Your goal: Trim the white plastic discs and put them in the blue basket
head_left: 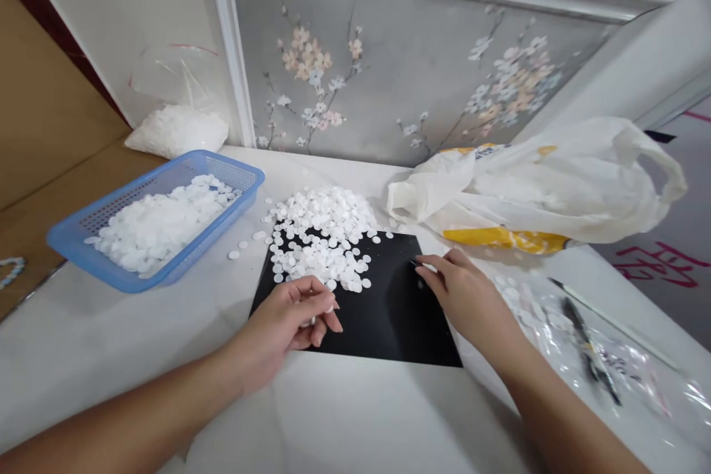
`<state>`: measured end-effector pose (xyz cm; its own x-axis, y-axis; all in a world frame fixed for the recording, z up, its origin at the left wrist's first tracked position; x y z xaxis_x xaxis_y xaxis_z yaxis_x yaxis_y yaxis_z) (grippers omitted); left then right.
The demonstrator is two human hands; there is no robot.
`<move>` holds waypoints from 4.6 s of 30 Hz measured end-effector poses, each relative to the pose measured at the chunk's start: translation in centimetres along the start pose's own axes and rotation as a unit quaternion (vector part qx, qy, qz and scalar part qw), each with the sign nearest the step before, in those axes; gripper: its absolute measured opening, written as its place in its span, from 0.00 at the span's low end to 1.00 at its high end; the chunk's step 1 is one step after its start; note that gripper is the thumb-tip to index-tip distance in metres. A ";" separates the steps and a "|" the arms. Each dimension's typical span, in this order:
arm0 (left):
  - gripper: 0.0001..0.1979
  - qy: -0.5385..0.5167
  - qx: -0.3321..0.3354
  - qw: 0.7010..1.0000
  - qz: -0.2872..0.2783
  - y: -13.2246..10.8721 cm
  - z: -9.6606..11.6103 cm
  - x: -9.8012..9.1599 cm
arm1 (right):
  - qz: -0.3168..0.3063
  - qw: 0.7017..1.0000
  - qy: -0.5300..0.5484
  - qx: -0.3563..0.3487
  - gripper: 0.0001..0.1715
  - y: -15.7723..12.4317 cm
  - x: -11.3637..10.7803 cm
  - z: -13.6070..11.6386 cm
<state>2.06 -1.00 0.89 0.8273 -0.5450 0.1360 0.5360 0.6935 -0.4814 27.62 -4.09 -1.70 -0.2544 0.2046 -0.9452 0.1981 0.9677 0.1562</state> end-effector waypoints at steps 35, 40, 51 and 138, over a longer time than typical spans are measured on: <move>0.09 0.639 0.238 0.725 0.098 1.4 -1.2 -0.4 | -0.120 0.908 0.373 -0.148 0.09 -1.8 1.8 -6.2; 0.10 0.660 0.219 0.714 0.083 1.4 -1.0 -0.6 | -0.134 0.915 0.362 -0.115 0.08 -1.6 1.5 -5.7; 0.14 0.598 0.170 0.779 0.088 1.1 -0.1 -1.2 | -0.138 0.913 0.372 -0.095 0.05 -1.6 1.4 -5.9; 0.08 0.634 0.149 0.755 0.067 1.4 -1.1 -0.7 | -0.232 0.872 0.430 -0.028 0.06 0.7 1.4 -6.1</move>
<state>2.10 -0.14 -0.81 0.1521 -0.3414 -0.9275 0.6323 0.7549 -0.1741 21.67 -2.19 -1.12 -0.9154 -0.1989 -0.3499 -0.1549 0.9765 -0.1498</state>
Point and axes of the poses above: each hand's wrist, its own y-axis towards the middle knuckle, its own x-axis out of the palm, z = x × y, the point moved 1 cm from there along y, towards the middle knuckle, and after that the axes turned 8 degrees about y, right-handed, at the moved point
